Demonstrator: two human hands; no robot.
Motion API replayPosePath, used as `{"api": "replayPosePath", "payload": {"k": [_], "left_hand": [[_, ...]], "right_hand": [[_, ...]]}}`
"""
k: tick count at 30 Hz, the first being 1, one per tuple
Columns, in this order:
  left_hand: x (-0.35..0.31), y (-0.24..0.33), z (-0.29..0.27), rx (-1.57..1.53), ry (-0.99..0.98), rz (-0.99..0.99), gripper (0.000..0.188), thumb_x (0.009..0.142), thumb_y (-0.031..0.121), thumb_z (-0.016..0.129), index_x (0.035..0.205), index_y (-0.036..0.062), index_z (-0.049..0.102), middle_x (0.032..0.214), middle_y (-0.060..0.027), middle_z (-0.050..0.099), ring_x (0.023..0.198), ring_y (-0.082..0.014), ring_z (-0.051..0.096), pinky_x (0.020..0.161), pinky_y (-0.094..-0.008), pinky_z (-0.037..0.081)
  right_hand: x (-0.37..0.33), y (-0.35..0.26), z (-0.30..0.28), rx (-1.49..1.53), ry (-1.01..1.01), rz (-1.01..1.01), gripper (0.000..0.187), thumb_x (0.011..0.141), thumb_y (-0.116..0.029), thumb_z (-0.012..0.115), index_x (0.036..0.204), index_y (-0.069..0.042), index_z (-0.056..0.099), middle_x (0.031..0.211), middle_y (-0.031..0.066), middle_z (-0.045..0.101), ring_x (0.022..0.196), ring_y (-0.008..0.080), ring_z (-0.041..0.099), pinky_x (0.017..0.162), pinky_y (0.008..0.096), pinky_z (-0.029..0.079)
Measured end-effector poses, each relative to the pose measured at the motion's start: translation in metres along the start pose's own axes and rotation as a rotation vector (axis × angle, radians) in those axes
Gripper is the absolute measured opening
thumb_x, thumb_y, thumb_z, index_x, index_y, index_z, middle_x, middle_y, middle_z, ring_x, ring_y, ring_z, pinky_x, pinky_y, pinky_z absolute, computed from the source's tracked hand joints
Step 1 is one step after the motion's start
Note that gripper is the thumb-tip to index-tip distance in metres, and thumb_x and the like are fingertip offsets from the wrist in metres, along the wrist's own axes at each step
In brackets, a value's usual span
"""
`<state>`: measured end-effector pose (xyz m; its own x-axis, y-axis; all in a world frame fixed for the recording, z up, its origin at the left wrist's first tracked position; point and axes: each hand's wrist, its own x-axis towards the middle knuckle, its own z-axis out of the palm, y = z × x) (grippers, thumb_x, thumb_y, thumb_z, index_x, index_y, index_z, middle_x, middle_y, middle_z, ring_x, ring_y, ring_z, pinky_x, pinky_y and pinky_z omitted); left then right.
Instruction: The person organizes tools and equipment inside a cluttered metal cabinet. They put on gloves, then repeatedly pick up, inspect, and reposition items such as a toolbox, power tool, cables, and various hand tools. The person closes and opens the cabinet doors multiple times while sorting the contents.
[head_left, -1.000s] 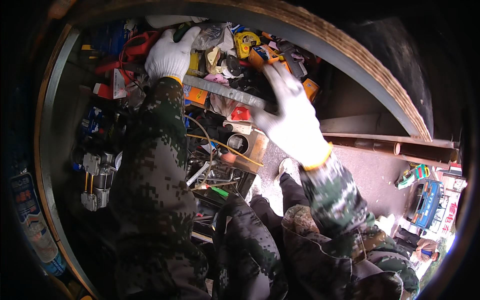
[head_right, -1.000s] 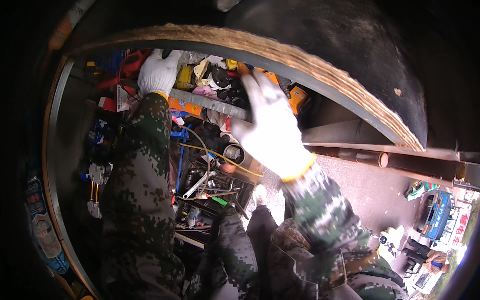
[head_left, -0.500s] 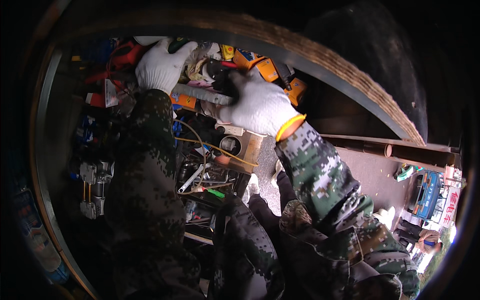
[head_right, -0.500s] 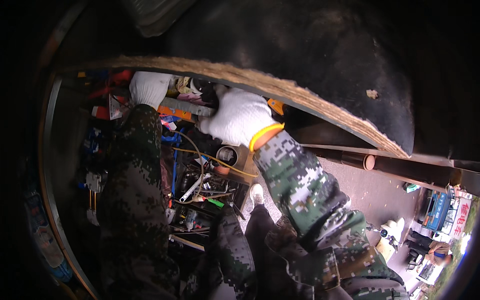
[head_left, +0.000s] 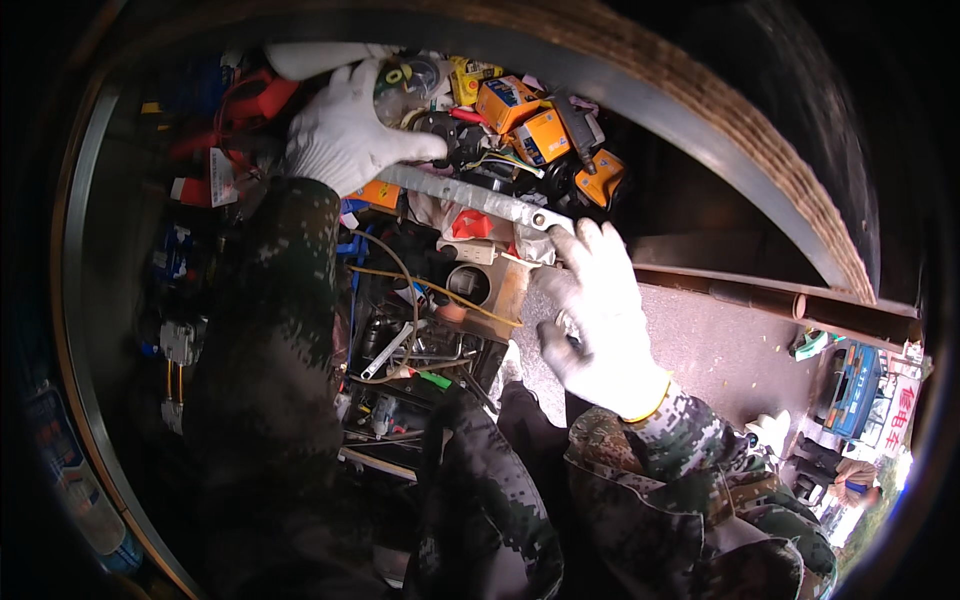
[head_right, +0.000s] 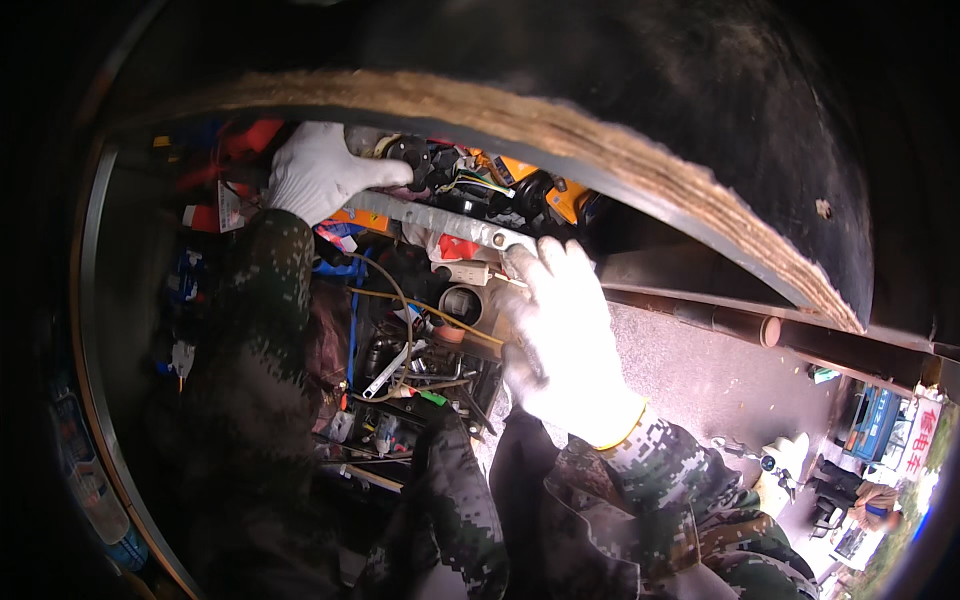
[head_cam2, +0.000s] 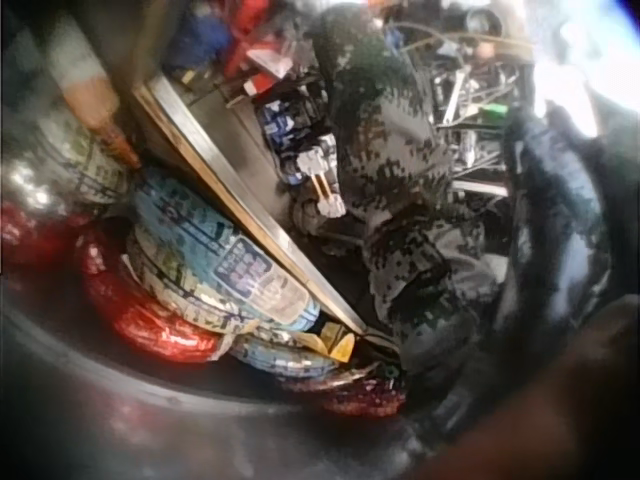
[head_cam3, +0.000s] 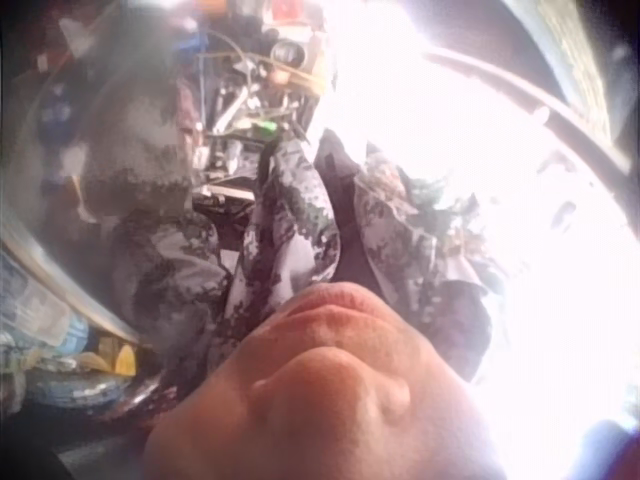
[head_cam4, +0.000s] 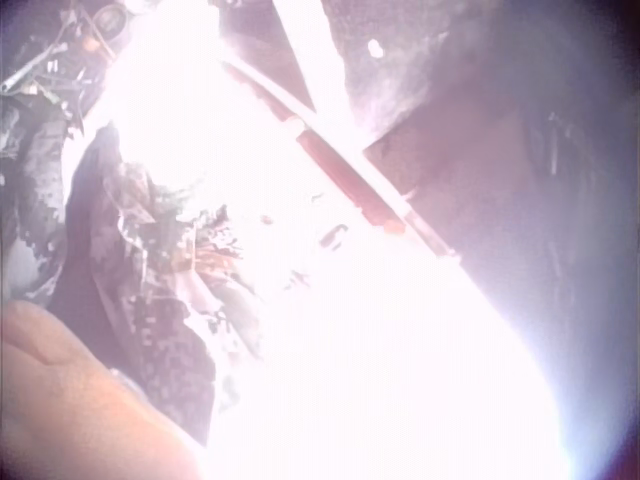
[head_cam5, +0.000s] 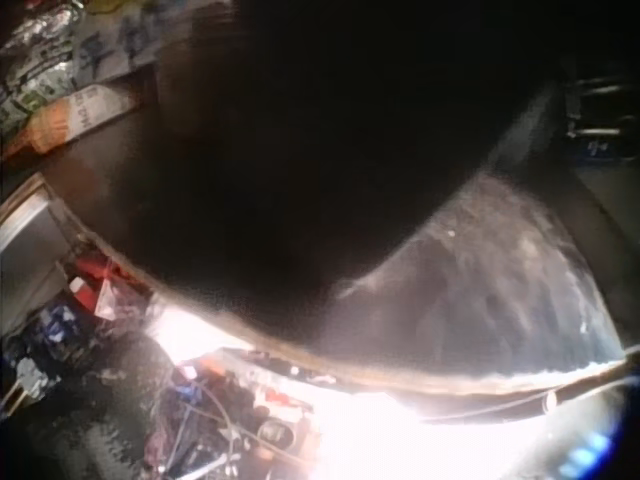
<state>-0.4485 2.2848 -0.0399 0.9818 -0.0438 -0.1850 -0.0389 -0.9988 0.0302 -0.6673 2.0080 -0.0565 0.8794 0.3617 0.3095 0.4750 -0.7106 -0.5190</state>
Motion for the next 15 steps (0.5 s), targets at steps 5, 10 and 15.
{"api": "replayPosePath", "payload": {"k": [5,10,15], "left_hand": [[0.001,0.026,-0.013,-0.088,-0.221,-0.155,0.129,0.071,0.062,0.099,0.172,0.0087,0.038,0.165,-0.0215,0.054,0.143,-0.0409,0.065,0.117,-0.0549,0.057],[0.0,0.018,0.004,-0.189,0.002,-0.104,0.101,0.086,0.055,0.092,0.167,0.0134,0.048,0.159,-0.0171,0.061,0.139,-0.0365,0.068,0.114,-0.0546,0.059],[0.016,0.01,0.028,-0.13,0.055,-0.151,0.085,0.095,0.055,0.084,0.162,0.0116,0.055,0.152,-0.0156,0.067,0.134,-0.0368,0.071,0.112,-0.0509,0.059]], "right_hand": [[0.0,0.011,0.019,-0.047,0.016,-0.065,0.044,0.07,-0.006,0.078,0.113,-0.003,0.076,0.158,0.0254,0.058,0.15,0.0524,0.051,0.125,0.0709,0.039],[-0.003,0.011,0.019,-0.037,0.027,-0.061,0.037,0.071,-0.006,0.078,0.108,-0.004,0.077,0.156,0.0245,0.059,0.15,0.0518,0.051,0.125,0.0708,0.04],[-0.005,0.008,0.02,-0.021,0.021,-0.042,0.039,0.07,-0.005,0.079,0.109,-0.005,0.078,0.156,0.0241,0.06,0.149,0.0514,0.052,0.124,0.0711,0.04]]}}
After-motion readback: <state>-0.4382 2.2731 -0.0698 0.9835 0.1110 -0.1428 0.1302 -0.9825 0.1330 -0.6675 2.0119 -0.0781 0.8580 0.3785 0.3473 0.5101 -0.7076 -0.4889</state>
